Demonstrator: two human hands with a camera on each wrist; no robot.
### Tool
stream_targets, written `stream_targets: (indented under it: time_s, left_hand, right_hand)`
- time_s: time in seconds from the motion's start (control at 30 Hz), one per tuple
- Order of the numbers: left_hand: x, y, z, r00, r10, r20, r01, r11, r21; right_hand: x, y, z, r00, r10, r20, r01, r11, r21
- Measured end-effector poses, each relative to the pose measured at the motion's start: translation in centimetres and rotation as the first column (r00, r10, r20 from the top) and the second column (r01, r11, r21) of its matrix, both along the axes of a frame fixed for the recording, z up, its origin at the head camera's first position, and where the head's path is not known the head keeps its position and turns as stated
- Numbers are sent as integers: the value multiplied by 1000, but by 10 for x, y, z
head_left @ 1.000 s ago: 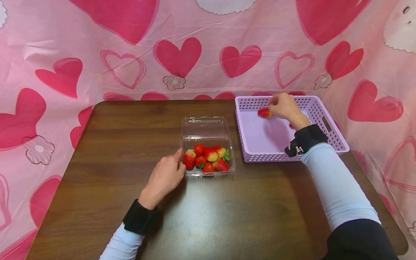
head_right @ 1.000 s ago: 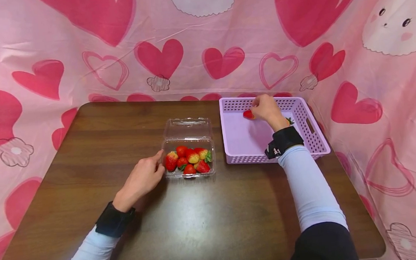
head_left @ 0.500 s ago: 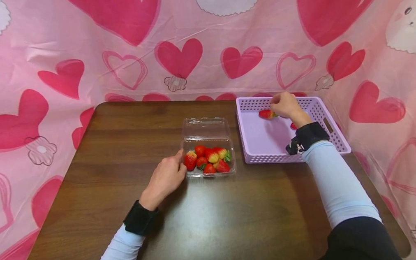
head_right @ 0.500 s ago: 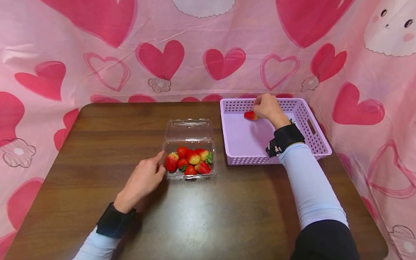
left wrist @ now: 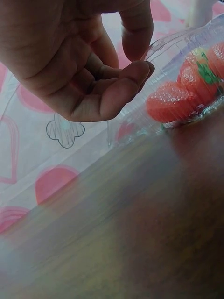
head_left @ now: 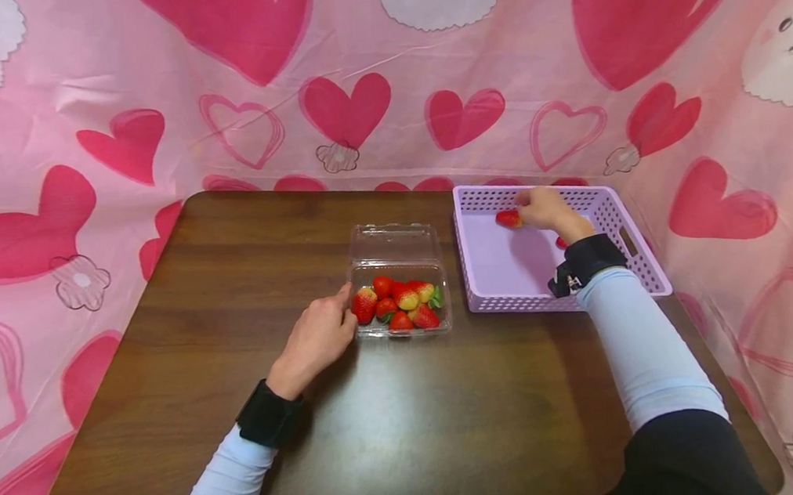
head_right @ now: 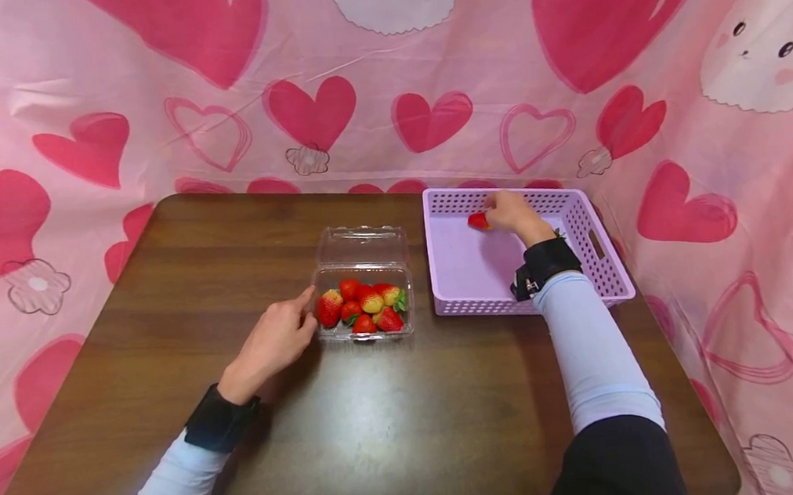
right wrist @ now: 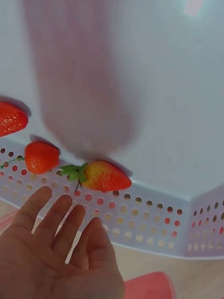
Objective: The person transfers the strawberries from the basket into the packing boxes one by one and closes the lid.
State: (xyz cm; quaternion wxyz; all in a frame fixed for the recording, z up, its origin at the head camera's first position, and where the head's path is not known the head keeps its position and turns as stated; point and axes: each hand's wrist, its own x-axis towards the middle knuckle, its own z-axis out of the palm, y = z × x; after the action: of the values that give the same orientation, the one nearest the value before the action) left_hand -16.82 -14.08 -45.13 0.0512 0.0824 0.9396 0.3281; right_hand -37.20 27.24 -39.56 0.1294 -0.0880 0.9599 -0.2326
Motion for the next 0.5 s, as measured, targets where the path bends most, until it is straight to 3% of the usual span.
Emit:
stream_targets:
  time_s: [0.13,0.27,0.5]
  left_hand:
    - [0,0,0,1000,-3,16,3,1000,8]
    - [1,0,1,1000,-3,13,3,1000,-1]
    - [0,0,1,1000,-1,-1,1,1000,-11]
  right_hand:
    - [-2,6,-5,997,64,54,-68,995,73]
    - [-4,10,-11,988,142,56,-149,978,146]
    - [-6,11,-12,980,185,75,-194,971,141]
